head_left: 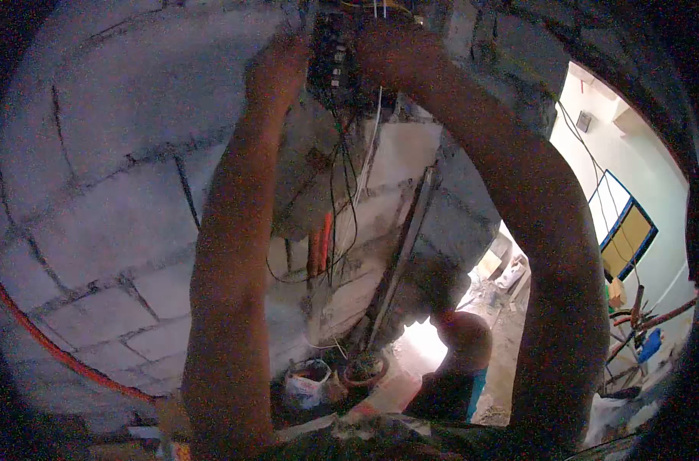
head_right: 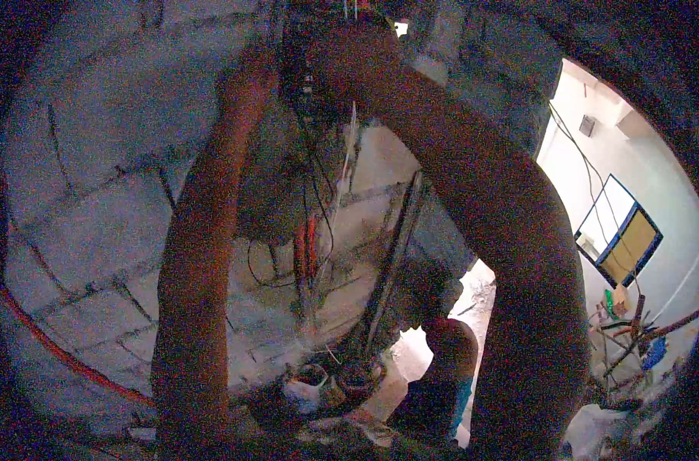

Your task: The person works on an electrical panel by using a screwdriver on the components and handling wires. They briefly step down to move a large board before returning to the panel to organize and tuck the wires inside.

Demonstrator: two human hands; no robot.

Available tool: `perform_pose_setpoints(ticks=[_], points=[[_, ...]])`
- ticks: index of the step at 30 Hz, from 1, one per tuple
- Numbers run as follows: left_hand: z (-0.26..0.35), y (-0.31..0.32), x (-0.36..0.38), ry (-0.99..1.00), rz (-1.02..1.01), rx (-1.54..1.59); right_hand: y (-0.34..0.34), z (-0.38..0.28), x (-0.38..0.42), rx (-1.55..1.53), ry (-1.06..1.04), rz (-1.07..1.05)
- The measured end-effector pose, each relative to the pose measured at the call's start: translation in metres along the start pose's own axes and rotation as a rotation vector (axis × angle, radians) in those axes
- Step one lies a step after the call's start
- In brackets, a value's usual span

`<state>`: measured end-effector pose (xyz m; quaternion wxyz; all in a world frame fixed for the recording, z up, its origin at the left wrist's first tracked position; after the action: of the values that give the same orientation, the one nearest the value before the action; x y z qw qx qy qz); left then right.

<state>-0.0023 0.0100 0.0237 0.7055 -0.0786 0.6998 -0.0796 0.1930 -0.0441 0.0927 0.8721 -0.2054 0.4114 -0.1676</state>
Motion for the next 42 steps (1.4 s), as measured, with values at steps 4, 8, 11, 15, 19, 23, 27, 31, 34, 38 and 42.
perform_pose_setpoints(ticks=[4,8,11,15,19,23,27,31,34,38,42], points=[[-0.004,-0.019,-0.011,0.081,-0.019,-0.020,-0.006,0.007,0.005,-0.219,-0.180,0.093],[0.003,-0.029,-0.002,0.098,0.045,-0.013,-0.007,-0.002,0.015,-0.007,-0.259,0.444],[0.001,-0.027,0.000,0.084,0.104,0.027,-0.021,-0.009,0.023,-0.013,-0.183,0.271],[0.001,-0.007,-0.012,0.104,-0.038,-0.098,0.001,0.018,-0.027,-0.094,-0.400,-0.210],[-0.005,-0.022,-0.009,0.017,-0.073,0.045,0.002,-0.005,0.002,0.046,-0.335,0.200],[0.003,-0.031,0.002,0.037,0.031,0.122,0.007,-0.012,-0.008,-0.287,-0.014,0.099],[0.004,-0.055,0.006,-0.022,-0.094,0.199,-0.010,-0.026,0.002,-0.395,-0.098,0.552],[0.024,-0.060,0.020,-0.085,-0.035,0.430,-0.011,-0.036,-0.005,-0.785,0.010,0.550],[0.053,-0.064,0.051,-0.078,0.078,0.353,0.008,-0.051,0.005,-0.777,-0.014,0.755],[0.078,-0.062,0.065,-0.062,0.063,0.257,0.011,-0.063,0.031,-1.186,-0.066,0.702],[0.078,-0.082,0.072,-0.004,-0.015,0.167,0.040,-0.076,0.064,-0.764,-0.212,0.877]])
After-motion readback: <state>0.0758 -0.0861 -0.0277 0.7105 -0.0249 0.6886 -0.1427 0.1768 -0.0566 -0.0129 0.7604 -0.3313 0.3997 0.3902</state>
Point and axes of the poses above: each hand's wrist, its own x-axis away from the middle knuckle, its own y-axis out of the palm, z = x × y, the point moved 2 cm from there along -x, towards the middle knuckle, and after that the axes turned 5 degrees about -z, right-handed, at the moved point
